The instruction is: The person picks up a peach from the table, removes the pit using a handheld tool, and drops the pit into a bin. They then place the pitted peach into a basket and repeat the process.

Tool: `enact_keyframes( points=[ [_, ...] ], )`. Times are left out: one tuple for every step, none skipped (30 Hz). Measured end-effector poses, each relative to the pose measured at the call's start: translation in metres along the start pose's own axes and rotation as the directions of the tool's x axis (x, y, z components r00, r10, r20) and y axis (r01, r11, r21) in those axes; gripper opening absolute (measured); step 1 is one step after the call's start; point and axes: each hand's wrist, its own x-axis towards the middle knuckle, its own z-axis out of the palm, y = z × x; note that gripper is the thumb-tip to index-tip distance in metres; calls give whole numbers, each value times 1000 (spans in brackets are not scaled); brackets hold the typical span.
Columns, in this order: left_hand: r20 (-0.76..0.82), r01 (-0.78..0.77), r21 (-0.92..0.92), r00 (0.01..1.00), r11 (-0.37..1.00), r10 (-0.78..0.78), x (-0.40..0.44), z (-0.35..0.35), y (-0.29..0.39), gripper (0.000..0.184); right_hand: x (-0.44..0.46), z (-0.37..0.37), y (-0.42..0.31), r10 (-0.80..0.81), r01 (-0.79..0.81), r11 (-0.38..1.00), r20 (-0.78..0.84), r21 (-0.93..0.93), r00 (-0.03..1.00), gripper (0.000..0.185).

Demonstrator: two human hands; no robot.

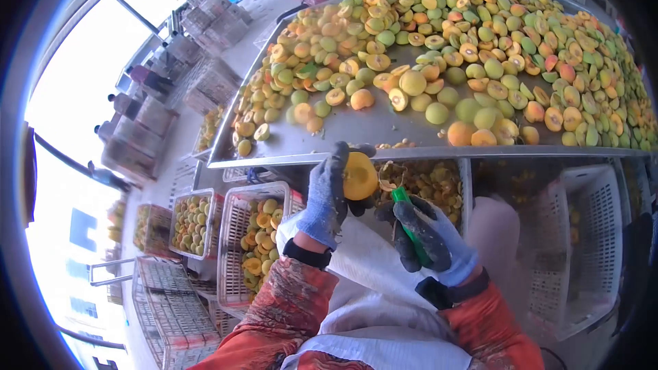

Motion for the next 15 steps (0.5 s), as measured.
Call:
enact_keyframes(
  points=[
    [21, 40, -14, 999, 999, -40, 5, -11, -1, 49, 9, -10, 5, -25, 21, 996, -46, -84, 999, 33],
    [-22, 27, 6, 999, 1000, -27, 6, -16, 0, 49, 20, -17, 13, -57, 44, 985, -73, -169, 996, 33],
    [-46, 20, 15, 999, 1000, -20, 5, -22, 2, 48, 31, -28, 26, -59, 46, 986, -76, -160, 995, 33],
    [-71, 12, 28, 997, 1000, -10, 3, -29, 4, 48, 40, -44, 42, -386, 183, 681, -136, -709, 912, 32],
    [-128, -21, 90, 991, 996, 32, 1, -40, 6, 42, 45, -52, 50, -655, 105, 109, 8, -988, 756, 32],
    [-176, -46, 153, 982, 987, 73, -4, -53, 8, 36, 46, -54, 52, -659, 97, 123, -8, -988, 752, 32],
    [-219, -35, 211, 972, 977, 82, -9, -76, 9, 32, 44, -56, 54, -630, 133, 239, -49, -962, 775, 32],
    [-255, -23, 269, 962, 963, 95, -13, -108, 9, 30, 42, -58, 55, -599, 163, 354, -90, -921, 796, 32],
    [-204, -87, 592, 946, 802, 253, -13, -154, 0, 36, 39, -59, 52, -605, 150, 373, -118, -916, 788, 32],
    [-92, -141, 836, 917, 530, 389, -12, -198, -7, 44, 35, -58, 47, -538, 130, 391, -111, -911, 836, 34],
    [-163, 30, 927, 929, 373, 332, -17, -224, -5, 49, 35, -58, 44, -467, 114, 407, -99, -906, 879, 36],
    [-247, 197, 962, 922, 189, 297, -14, -242, -1, 55, 38, -60, 45, -473, 112, 425, -115, -898, 873, 36],
    [-177, 108, 972, 922, 208, 345, 3, -258, -1, 55, 42, -61, 47, -449, 127, 460, -107, -879, 887, 37],
    [-114, 24, 974, 913, 227, 391, 19, -268, -3, 55, 45, -63, 49, -419, 140, 494, -94, -858, 903, 38],
    [-267, 18, 773, 916, 634, 299, 47, -252, -3, 50, 48, -64, 49, -413, 159, 529, -89, -834, 906, 40]
  ],
)
